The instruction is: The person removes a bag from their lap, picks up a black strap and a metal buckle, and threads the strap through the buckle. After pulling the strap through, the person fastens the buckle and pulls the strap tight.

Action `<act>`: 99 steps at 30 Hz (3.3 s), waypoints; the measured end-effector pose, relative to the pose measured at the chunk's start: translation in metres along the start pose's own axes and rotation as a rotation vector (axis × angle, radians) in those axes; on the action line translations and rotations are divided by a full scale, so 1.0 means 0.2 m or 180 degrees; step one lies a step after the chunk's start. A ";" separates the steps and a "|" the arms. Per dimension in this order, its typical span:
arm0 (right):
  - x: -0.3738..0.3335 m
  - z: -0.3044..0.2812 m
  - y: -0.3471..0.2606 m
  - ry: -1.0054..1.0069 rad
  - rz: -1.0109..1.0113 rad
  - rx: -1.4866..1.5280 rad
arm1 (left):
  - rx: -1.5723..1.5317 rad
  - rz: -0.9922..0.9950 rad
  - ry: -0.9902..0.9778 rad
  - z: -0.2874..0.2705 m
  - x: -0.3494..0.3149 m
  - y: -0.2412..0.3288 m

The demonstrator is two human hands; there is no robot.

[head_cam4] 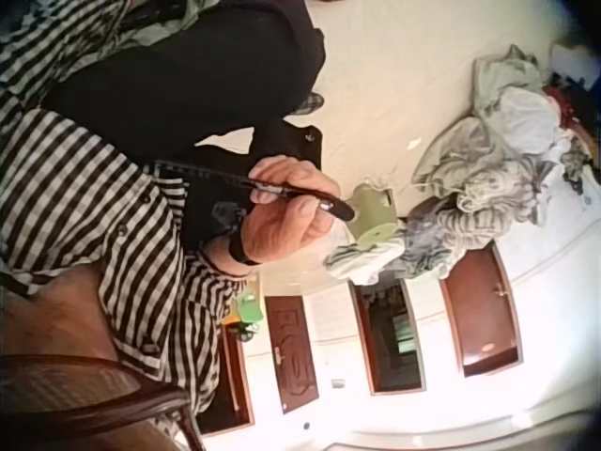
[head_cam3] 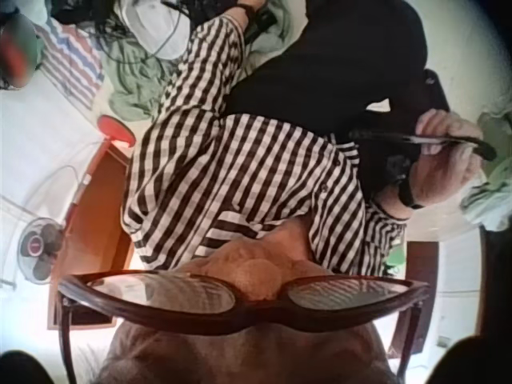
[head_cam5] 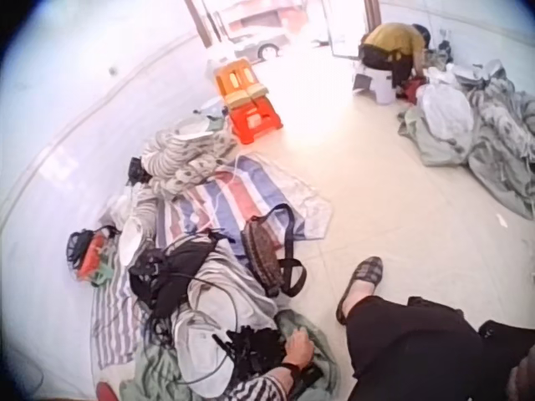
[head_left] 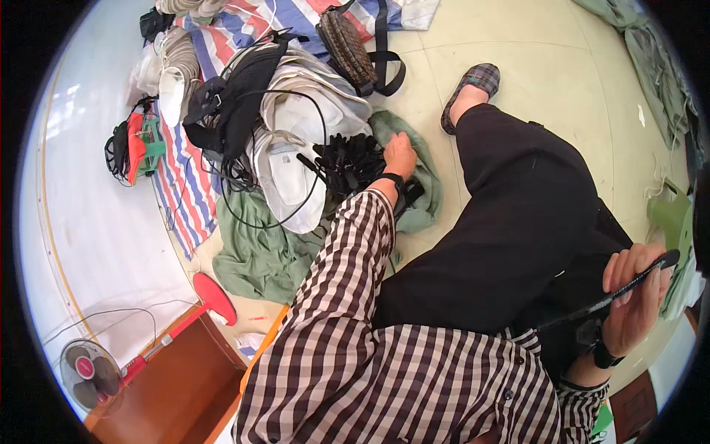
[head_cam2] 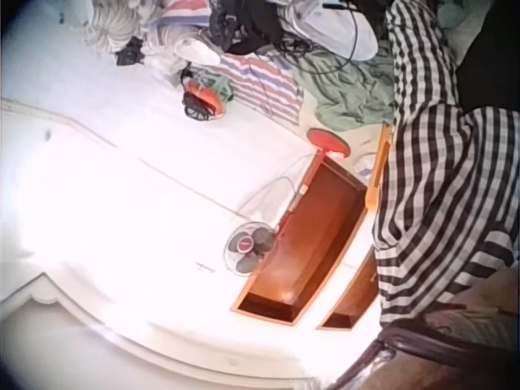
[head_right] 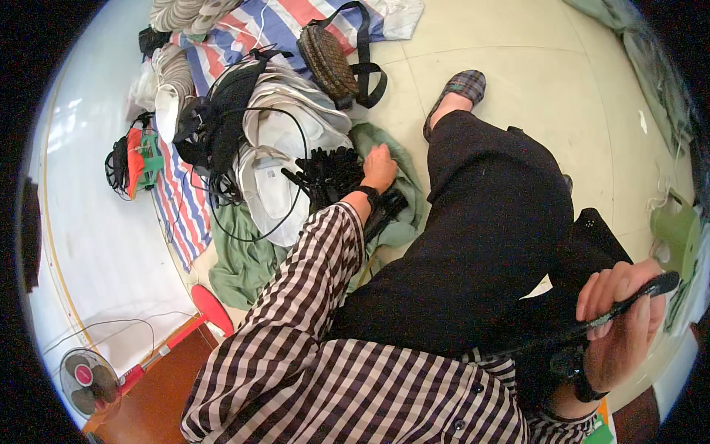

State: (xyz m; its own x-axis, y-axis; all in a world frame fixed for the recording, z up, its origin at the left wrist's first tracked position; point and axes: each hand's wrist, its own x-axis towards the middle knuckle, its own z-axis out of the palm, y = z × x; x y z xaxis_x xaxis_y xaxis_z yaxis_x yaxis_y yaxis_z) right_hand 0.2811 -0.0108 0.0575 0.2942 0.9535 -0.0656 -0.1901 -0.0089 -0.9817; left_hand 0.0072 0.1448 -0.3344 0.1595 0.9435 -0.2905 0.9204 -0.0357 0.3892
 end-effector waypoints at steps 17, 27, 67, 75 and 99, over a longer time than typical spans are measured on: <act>0.01 -0.03 0.01 -0.0016 0.0176 -0.0091 | 0.0290 0.0574 -0.0370 -0.05 0.09 -0.04; 0.02 0.02 -0.01 0.0118 0.0374 -0.0159 | -0.2339 -0.0419 -0.1146 -0.41 -0.01 0.20; 0.00 -0.29 -0.11 -0.0004 0.0194 -0.0240 | -0.3380 0.2103 -0.3157 -1.27 -0.67 1.61; 0.00 -0.26 -0.13 -0.0014 0.0162 0.0287 | -0.4116 0.2037 -0.3354 -1.25 -0.68 1.56; -0.03 -0.16 -0.12 -0.0436 -0.0295 -0.0555 | -0.4665 0.1340 -0.3485 -1.29 -0.65 1.48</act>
State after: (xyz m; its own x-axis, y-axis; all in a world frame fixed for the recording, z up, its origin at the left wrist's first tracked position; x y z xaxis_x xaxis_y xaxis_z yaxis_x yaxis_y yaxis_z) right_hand 0.3143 -0.0259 0.0753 0.1707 0.9845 0.0395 -0.0002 0.0401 -0.9992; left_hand 0.1676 0.0971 0.0438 0.9379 0.3269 -0.1159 -0.1359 0.6538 0.7443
